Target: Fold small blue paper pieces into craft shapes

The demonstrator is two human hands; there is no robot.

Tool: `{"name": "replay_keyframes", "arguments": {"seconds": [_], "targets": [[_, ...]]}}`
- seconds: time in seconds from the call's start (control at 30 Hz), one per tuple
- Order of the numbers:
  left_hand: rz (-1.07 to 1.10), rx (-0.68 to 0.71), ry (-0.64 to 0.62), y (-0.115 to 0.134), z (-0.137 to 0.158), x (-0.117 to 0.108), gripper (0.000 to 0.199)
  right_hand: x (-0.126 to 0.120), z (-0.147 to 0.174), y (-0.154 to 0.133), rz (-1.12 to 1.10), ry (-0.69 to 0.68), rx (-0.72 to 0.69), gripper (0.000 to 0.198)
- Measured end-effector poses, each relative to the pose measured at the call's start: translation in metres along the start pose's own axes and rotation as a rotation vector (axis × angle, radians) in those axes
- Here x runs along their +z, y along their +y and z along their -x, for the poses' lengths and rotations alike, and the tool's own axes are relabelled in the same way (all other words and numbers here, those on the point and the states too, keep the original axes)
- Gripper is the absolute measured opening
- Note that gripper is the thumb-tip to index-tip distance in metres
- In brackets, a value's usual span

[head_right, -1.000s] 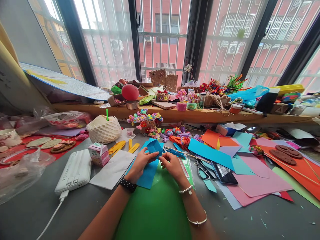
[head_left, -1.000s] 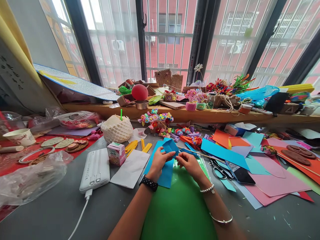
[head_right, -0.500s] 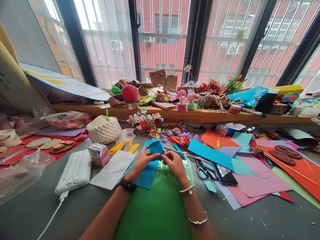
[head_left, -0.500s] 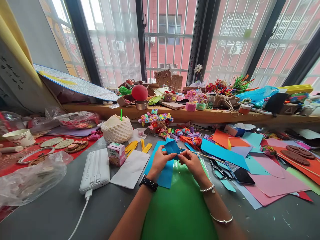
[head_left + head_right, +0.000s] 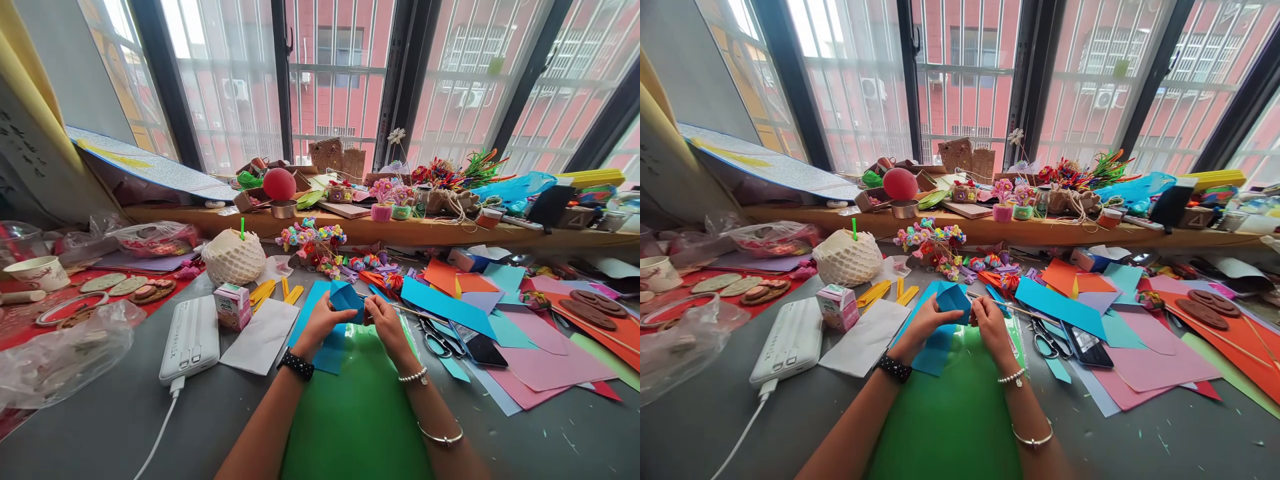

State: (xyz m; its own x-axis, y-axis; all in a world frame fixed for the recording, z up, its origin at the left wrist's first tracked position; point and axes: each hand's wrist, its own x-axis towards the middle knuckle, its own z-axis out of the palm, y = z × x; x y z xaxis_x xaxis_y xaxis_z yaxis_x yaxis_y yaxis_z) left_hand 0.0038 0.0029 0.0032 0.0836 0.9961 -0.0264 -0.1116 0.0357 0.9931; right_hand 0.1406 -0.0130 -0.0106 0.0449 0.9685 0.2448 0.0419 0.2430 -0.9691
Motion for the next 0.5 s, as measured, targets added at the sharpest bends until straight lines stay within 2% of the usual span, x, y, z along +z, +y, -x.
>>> {"name": "replay_keyframes", "arguments": {"seconds": [0.1,0.23,0.4,0.5], "targets": [[0.041,0.017,-0.015,-0.001,0.001,0.001,0.044,-0.001,0.001,-0.002,0.000,0.024,-0.007,0.032],[0.075,0.028,-0.013,0.000,0.002,0.002,0.043,0.000,0.002,-0.002,0.017,-0.085,0.006,0.030],[0.133,-0.085,-0.036,0.008,-0.003,-0.007,0.054,-0.004,0.000,-0.001,0.001,-0.119,0.061,0.028],[0.133,-0.055,-0.026,0.014,-0.007,-0.017,0.041,-0.009,-0.001,-0.002,0.052,-0.164,0.044,0.025]]}}
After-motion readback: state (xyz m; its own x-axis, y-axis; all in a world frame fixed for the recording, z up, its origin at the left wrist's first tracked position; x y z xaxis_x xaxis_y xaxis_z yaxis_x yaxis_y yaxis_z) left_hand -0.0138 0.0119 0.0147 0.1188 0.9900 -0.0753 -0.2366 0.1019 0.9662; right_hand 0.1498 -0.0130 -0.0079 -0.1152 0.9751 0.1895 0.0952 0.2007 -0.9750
